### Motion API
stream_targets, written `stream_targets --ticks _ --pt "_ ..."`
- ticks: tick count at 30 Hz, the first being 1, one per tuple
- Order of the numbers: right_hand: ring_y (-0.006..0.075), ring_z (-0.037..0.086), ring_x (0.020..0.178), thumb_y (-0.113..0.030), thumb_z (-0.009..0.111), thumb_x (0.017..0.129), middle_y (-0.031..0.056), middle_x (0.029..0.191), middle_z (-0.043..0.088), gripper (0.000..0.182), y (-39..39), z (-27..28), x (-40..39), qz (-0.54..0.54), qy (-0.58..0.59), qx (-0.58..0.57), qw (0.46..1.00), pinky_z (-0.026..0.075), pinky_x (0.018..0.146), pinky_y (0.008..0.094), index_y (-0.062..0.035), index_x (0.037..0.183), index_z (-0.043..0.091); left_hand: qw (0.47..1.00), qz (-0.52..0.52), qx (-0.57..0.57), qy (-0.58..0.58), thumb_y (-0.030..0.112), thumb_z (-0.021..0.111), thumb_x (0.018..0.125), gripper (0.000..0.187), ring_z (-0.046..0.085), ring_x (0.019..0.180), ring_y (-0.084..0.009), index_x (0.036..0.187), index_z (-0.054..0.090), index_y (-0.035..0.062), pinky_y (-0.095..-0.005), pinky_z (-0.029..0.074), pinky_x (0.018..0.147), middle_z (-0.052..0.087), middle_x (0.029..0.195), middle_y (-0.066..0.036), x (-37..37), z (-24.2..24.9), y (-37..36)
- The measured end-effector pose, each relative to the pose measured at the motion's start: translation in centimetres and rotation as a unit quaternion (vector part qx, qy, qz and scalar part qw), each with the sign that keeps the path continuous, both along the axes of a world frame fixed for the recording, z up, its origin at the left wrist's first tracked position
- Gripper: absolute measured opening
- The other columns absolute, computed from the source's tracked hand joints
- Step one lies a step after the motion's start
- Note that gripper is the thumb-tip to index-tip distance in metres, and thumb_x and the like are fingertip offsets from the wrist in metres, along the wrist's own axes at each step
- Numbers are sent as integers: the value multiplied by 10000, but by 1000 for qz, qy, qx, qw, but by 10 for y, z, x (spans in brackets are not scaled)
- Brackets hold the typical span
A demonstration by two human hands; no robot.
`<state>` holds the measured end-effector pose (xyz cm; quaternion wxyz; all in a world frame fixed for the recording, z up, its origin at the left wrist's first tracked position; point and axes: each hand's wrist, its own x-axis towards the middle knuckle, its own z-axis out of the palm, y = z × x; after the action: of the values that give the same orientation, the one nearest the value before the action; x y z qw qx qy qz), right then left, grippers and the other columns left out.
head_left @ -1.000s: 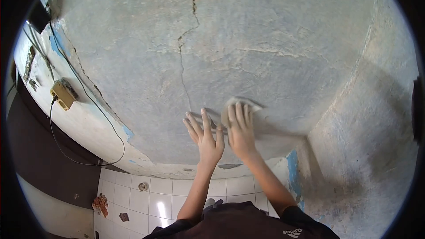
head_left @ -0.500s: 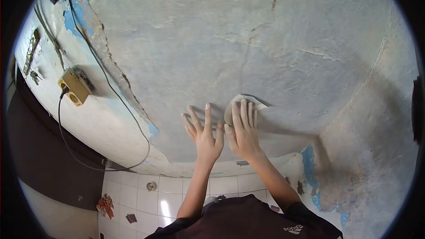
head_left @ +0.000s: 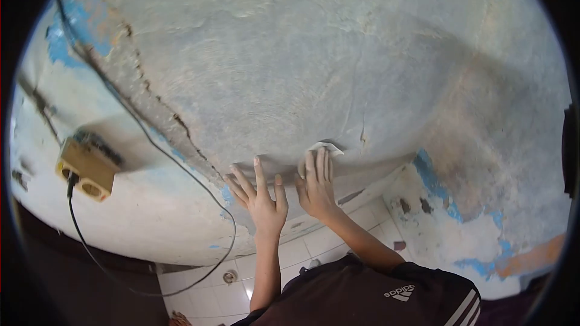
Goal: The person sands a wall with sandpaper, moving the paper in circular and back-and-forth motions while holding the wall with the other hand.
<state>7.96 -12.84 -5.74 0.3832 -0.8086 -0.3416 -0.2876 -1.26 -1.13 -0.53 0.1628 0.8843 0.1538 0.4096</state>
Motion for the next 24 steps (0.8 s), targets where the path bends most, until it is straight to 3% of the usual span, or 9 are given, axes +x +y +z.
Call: stream_targets --ticks 2,5,7,11,14,16,21,22,24 --pt "547 103 1480 -271 408 1050 413 1571 104 635 0 1 -2 -42 46 13 998 96 1183 623 101 1530 223 999 -31 17 -1 313 581 1003 628 -57 1494 -530 1562 358 133 -657 59 1164 13 1648 -283 2 -3 2" --pt "586 155 1445 -260 459 1022 412 1556 162 652 -12 46 17 -59 59 127 988 142 1180 620 109 1516 248 999 -54 5 -1 331 586 999 648 -112 1479 -550 1568 345 135 -695 36 1142 -57 1642 -293 5 -5 -5" --pt "590 145 1445 -260 456 1024 415 1557 145 653 -8 57 26 -38 20 213 976 154 1186 603 113 1515 241 998 -64 6 -28 300 613 972 678 -189 1427 -615 1569 341 134 -786 -5 1062 -129 1615 -336 12 -6 -7" --pt "575 119 1462 -265 460 1028 406 1576 78 694 20 -13 -22 -51 110 128 984 178 1183 597 83 1550 163 995 -97 -5 -32 308 611 966 671 -223 1407 -629 1564 356 142 -812 -12 1032 -144 1599 -362 18 -10 -13" --pt "576 96 1463 -282 449 1038 406 1579 53 724 33 -77 -18 -75 189 213 956 179 1189 575 79 1559 100 993 -119 2 -6 327 604 965 658 -241 1394 -638 1556 377 148 -819 -19 1021 -144 1597 -365 21 -12 -14" --pt "564 70 1472 -260 466 1037 387 1593 34 746 17 -82 0 -85 196 228 950 168 1201 556 93 1555 62 993 -115 13 1 335 606 962 650 -243 1384 -651 1546 397 142 -829 -27 1005 -145 1597 -364 21 -9 -17" --pt "425 40 1528 -270 416 1069 288 1643 5 721 -1 -87 24 -14 278 457 845 110 1236 474 61 1571 16 990 -137 25 -4 354 596 963 645 -234 1382 -659 1543 405 148 -838 -24 994 -128 1601 -362 31 -8 -31" --pt "425 40 1528 -270 416 1069 288 1643 5 721 10 -99 15 -16 276 457 845 110 1236 474 61 1571 16 989 -141 33 -1 359 595 962 645 -227 1384 -660 1543 406 153 -840 -22 992 -120 1603 -361 34 -8 -34" --pt "352 25 1543 -302 366 1083 255 1655 -36 715 36 -125 -15 -40 266 289 919 85 1242 439 37 1578 -23 990 -138 28 3 367 592 962 646 -220 1386 -661 1545 404 160 -841 -20 993 -112 1606 -357 40 -6 -44"
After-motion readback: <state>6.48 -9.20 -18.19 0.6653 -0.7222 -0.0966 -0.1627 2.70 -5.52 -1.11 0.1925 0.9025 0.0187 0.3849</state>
